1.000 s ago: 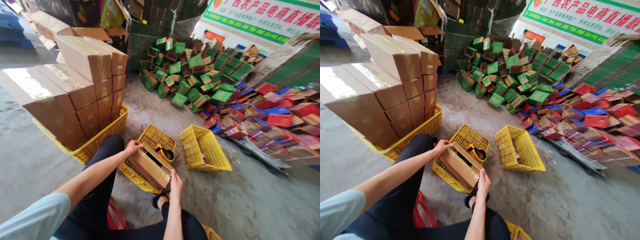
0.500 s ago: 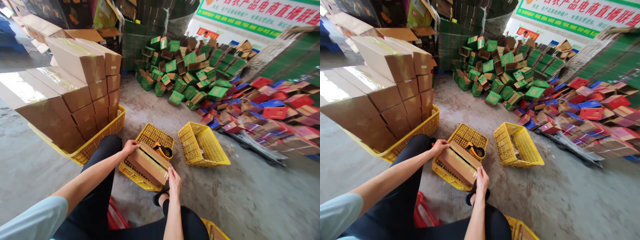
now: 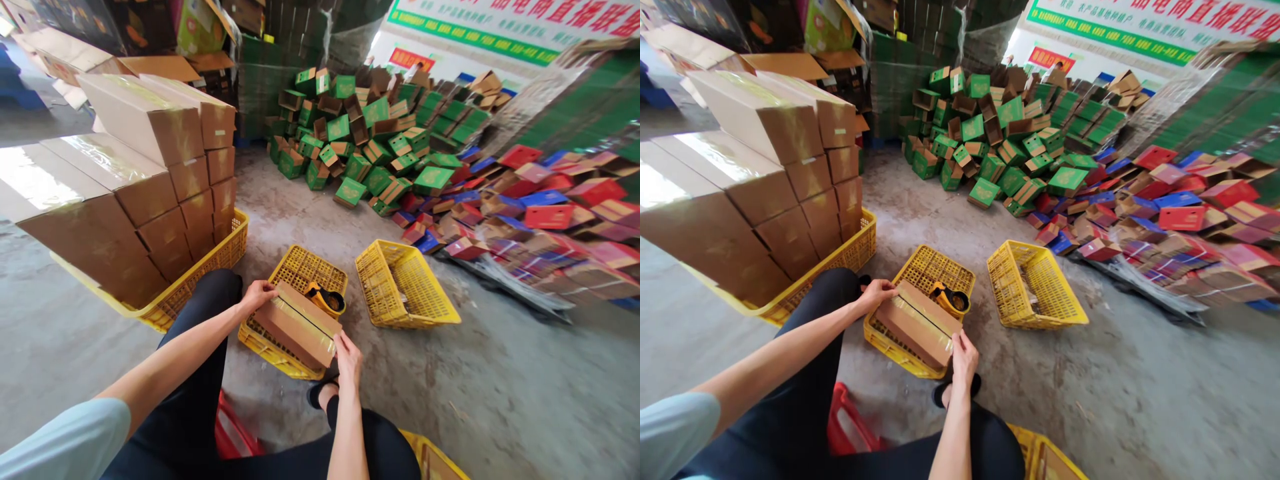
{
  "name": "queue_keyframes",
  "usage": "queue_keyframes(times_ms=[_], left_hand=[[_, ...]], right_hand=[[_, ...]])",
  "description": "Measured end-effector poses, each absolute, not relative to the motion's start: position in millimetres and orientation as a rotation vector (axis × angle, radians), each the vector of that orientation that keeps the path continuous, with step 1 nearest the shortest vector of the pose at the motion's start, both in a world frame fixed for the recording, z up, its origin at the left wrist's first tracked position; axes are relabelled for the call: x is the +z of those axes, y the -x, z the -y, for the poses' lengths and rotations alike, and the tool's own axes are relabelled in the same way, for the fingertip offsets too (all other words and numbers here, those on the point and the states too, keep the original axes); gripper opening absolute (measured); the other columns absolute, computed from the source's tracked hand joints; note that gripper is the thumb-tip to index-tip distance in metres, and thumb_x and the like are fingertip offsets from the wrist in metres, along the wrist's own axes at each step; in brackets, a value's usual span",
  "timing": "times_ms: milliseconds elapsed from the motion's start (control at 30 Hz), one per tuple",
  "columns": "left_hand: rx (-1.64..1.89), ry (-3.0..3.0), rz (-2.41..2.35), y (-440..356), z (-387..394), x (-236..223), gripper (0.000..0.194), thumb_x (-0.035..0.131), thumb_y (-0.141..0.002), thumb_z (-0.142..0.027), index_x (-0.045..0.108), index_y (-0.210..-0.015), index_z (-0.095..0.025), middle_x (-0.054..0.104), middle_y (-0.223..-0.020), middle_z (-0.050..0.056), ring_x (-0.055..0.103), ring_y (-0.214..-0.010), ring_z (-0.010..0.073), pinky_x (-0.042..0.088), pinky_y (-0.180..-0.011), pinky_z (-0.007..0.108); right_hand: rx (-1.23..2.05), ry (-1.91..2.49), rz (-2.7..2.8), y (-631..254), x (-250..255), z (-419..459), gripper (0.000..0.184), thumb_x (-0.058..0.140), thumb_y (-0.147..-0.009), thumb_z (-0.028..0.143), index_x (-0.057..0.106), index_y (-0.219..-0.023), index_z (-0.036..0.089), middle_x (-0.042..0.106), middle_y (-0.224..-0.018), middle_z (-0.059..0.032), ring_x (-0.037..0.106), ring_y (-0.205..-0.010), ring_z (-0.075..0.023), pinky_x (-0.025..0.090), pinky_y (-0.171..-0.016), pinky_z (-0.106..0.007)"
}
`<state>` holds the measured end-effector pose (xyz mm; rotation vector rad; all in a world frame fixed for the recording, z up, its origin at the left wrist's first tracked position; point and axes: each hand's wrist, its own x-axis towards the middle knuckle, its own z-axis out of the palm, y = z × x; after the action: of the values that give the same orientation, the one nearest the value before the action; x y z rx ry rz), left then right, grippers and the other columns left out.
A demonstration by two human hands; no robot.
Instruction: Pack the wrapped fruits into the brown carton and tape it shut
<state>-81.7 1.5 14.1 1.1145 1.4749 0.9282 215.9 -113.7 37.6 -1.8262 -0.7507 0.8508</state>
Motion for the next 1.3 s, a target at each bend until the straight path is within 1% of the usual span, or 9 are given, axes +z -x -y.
queue_keyframes(times_ms=[267, 400, 567, 733, 967, 1067, 1167, 1233, 1300], left_hand=[[0.925, -1.152, -1.538, 80.0, -5.5, 0.4, 0.024, 0.086, -0.068, -0.030, 0.074, -0.082, -0.015, 0.075, -0.083, 0.007, 0.070, -0.081, 0.0213, 0.050, -0.074, 0.028], [0.908, -1.179, -1.568, 80.0, -6.1, -2.8, 0.021, 0.085, -0.071, -0.025, 0.074, -0.085, -0.014, 0.075, -0.085, 0.007, 0.070, -0.079, 0.0200, 0.049, -0.072, 0.026], [0.866, -1.238, -1.607, 78.3, -6.1, -1.5, 0.016, 0.082, -0.075, -0.020, 0.074, -0.087, -0.014, 0.076, -0.085, 0.006, 0.070, -0.080, 0.0189, 0.048, -0.070, 0.024], [0.836, -1.334, -1.660, 75.8, -5.3, 1.4, 0.020, 0.079, -0.077, -0.015, 0.074, -0.096, -0.014, 0.076, -0.090, 0.006, 0.070, -0.084, 0.0189, 0.049, -0.075, 0.025], [0.796, -1.460, -1.712, 73.1, -6.1, -0.1, 0.023, 0.075, -0.077, -0.015, 0.073, -0.100, -0.013, 0.073, -0.090, 0.006, 0.067, -0.085, 0.0197, 0.048, -0.077, 0.027], [0.785, -1.494, -1.731, 70.7, -7.1, -2.2, 0.023, 0.074, -0.077, -0.015, 0.073, -0.100, -0.014, 0.071, -0.091, 0.006, 0.066, -0.087, 0.0205, 0.048, -0.080, 0.028], [0.784, -1.518, -1.742, 68.3, -7.1, -3.6, 0.022, 0.072, -0.077, -0.014, 0.072, -0.100, -0.014, 0.070, -0.094, 0.006, 0.065, -0.089, 0.0216, 0.049, -0.083, 0.030], [0.791, -1.530, -1.743, 67.2, -6.0, -3.6, 0.023, 0.071, -0.078, -0.014, 0.072, -0.100, -0.014, 0.069, -0.096, 0.007, 0.065, -0.092, 0.0231, 0.050, -0.087, 0.032], [0.808, -1.541, -1.733, 66.7, -4.4, -3.3, 0.025, 0.069, -0.078, -0.014, 0.072, -0.103, -0.014, 0.068, -0.102, 0.009, 0.066, -0.098, 0.0249, 0.050, -0.091, 0.034]], right_hand=[[0.847, 1.859, 0.765, -215.2, 36.2, 112.3, 0.057, 0.080, -0.069, 0.046, 0.082, -0.118, 0.016, 0.084, -0.100, -0.0097, 0.075, -0.105, -0.0337, 0.060, -0.080, -0.034], [0.835, 1.856, 0.823, -214.5, 38.2, 113.0, 0.057, 0.078, -0.070, 0.048, 0.082, -0.117, 0.015, 0.084, -0.102, -0.0109, 0.076, -0.100, -0.0320, 0.058, -0.078, -0.032], [0.731, 2.034, 0.991, -216.8, 37.7, 111.3, 0.063, 0.069, -0.076, 0.055, 0.080, -0.120, 0.011, 0.083, -0.105, -0.0140, 0.074, -0.099, -0.0311, 0.055, -0.078, -0.031], [0.617, 2.201, 1.197, -220.4, 35.3, 108.8, 0.063, 0.057, -0.084, 0.058, 0.080, -0.122, 0.015, 0.083, -0.101, -0.0130, 0.073, -0.098, -0.0310, 0.052, -0.080, -0.031], [0.517, 2.268, 1.223, -226.0, 23.6, 105.7, 0.063, 0.060, -0.082, 0.060, 0.081, -0.120, 0.013, 0.081, -0.093, -0.0138, 0.072, -0.093, -0.0310, 0.052, -0.082, -0.035], [0.504, 2.272, 1.221, -227.7, 17.8, 104.3, 0.062, 0.062, -0.081, 0.054, 0.078, -0.125, 0.013, 0.081, -0.094, -0.0135, 0.071, -0.098, -0.0321, 0.052, -0.088, -0.037], [0.491, 2.275, 1.211, -229.1, 13.9, 102.2, 0.065, 0.066, -0.077, 0.049, 0.076, -0.128, 0.008, 0.080, -0.100, -0.0174, 0.069, -0.107, -0.0345, 0.051, -0.094, -0.038], [0.488, 2.275, 1.197, -230.0, 12.0, 101.0, 0.067, 0.068, -0.075, 0.048, 0.076, -0.127, 0.006, 0.079, -0.102, -0.0198, 0.070, -0.108, -0.0352, 0.052, -0.093, -0.039], [0.502, 2.264, 1.187, -230.8, 10.1, 100.4, 0.064, 0.068, -0.075, 0.048, 0.077, -0.124, 0.008, 0.080, -0.101, -0.0187, 0.072, -0.103, -0.0342, 0.053, -0.089, -0.038]])
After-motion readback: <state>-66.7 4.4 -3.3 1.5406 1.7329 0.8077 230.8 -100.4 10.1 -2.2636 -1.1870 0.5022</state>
